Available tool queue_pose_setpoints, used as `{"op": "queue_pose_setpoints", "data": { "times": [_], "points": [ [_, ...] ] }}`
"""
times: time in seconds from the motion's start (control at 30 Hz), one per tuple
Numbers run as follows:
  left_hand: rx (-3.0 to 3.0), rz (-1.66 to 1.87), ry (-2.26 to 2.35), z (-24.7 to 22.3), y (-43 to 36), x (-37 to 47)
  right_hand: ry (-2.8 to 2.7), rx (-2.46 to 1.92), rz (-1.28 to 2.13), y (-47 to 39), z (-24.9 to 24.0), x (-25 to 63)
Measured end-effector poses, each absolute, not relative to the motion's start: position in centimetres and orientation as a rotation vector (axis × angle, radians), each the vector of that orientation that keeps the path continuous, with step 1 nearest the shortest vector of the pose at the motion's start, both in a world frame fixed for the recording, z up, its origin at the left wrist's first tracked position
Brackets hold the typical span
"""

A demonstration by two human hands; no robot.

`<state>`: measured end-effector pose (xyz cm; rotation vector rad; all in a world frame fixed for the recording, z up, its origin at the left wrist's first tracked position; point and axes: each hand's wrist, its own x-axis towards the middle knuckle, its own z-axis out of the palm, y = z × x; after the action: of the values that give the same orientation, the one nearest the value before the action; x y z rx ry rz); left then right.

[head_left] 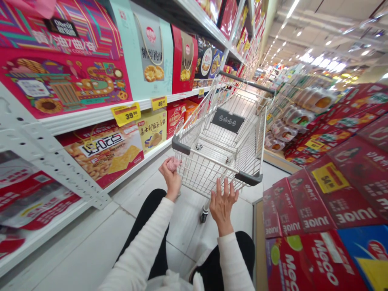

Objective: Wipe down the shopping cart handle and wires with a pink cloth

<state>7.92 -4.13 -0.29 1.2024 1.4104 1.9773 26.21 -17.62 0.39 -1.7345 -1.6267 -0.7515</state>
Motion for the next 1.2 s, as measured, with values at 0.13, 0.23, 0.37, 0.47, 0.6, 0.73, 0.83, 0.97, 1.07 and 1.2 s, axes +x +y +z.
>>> {"op": "queue_pose_setpoints", "data": {
  "times": [0.13,0.23,0.37,0.47,0.6,0.73,0.83,0.97,1.07,1.2],
  "points": [
    [1.252,1.945,1.43,-0.4,-4.0,8.6,-1.626,-1.777,-0.722,-18.5,-1.5,26.5],
    [1.334,1.935,1.446,-2.3,-5.9,11.7,-1.579,-1.785,-0.678,-18.4,-1.1,26.3],
    [1.485,1.905,1.432,-4.0,-7.8,14.3,-1.512,-1.81,-0.629,-18.2,-0.8,26.1],
    [1.533,1.864,1.497,-3.4,-7.2,12.5,-1.543,-1.812,-0.605,-18.5,-1.1,26.4],
    [1.54,1.843,1.605,-1.6,-5.6,8.8,-1.569,-1.801,-0.556,-18.9,-1.7,26.6],
    [1.542,1.866,1.39,-1.1,-6.5,8.6,-1.507,-1.779,-0.467,-18.6,-1.8,26.3],
    [1.574,1.754,1.102,-1.7,-7.9,9.5,-1.49,-1.74,-0.425,-18.5,-1.6,26.2],
    [1.443,1.664,1.0,-2.2,-7.8,8.9,-1.529,-1.695,-0.394,-18.7,-1.5,26.6],
    [1.358,1.722,1.176,-1.7,-6.6,7.8,-1.544,-1.659,-0.387,-18.7,-1.5,26.6],
    [1.436,1.854,1.431,-0.2,-6.2,7.6,-1.522,-1.635,-0.376,-18.5,-1.4,26.4]
  ]
}}
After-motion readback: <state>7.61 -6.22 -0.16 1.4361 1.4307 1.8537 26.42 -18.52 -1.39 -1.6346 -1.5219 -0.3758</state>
